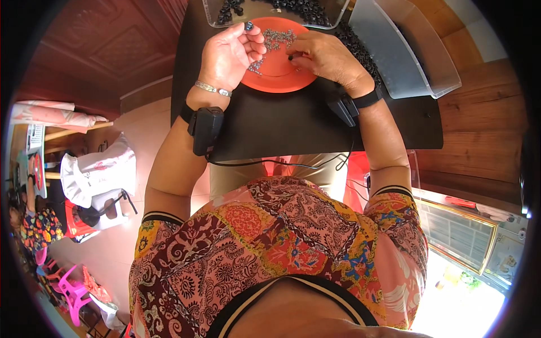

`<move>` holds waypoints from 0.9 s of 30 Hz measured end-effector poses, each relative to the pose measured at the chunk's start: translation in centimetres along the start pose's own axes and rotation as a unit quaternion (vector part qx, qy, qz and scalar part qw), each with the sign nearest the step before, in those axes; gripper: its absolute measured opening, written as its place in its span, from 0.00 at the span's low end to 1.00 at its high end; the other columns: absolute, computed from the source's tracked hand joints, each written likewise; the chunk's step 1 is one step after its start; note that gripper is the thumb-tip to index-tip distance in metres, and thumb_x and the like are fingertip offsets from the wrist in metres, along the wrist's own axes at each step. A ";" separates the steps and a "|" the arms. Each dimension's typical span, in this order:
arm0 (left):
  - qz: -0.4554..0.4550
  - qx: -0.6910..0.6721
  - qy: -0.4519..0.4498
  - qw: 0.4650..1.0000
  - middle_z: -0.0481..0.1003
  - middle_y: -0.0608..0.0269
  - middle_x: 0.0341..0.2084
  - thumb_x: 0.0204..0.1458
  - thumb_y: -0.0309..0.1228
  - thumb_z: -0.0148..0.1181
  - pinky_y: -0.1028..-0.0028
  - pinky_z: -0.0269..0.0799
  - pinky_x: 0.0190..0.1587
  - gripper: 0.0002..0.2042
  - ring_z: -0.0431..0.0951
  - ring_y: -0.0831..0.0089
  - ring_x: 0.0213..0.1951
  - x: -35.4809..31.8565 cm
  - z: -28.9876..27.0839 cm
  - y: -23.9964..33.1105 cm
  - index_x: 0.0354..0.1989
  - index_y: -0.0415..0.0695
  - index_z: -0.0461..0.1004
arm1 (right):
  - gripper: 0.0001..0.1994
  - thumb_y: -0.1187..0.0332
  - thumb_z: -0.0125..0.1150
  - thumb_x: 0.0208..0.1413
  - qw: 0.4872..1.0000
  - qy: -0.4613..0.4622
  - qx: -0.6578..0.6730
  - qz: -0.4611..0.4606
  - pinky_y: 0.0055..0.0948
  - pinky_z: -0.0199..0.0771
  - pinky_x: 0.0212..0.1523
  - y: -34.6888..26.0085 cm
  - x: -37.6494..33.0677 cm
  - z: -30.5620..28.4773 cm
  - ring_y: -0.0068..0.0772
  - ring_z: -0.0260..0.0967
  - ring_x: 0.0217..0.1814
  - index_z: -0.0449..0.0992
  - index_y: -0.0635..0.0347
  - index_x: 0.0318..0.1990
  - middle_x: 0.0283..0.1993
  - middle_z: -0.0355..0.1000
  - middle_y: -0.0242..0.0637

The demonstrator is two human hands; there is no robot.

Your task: Assembling small black components with silver metal rings at a table.

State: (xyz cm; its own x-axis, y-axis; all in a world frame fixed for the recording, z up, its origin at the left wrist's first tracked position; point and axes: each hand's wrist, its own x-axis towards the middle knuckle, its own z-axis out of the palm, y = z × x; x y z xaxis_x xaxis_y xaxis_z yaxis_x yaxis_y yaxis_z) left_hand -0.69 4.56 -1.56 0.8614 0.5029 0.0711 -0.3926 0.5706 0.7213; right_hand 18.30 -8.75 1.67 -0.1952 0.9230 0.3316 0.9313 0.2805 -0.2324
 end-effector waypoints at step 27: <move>-0.049 0.019 -0.100 0.994 0.71 0.63 0.33 0.57 0.38 0.45 0.74 0.64 0.37 0.12 0.70 0.71 0.33 -0.7 1.9 -1.4 0.34 0.41 0.70 | 0.07 0.71 0.57 0.48 0.996 0.045 0.046 0.057 0.36 0.73 0.35 0.7 0.5 1.9 0.44 0.72 0.32 0.73 0.65 0.33 0.30 0.73 0.47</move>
State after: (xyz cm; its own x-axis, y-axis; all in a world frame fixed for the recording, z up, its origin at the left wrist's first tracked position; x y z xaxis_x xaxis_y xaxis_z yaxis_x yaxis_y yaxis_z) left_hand -0.10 2.19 -1.26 0.9430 0.3056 0.1315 -0.2947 0.5841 0.7563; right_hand 18.32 -7.64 -0.03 -0.0582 0.9239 0.3783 0.9128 0.2027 -0.3546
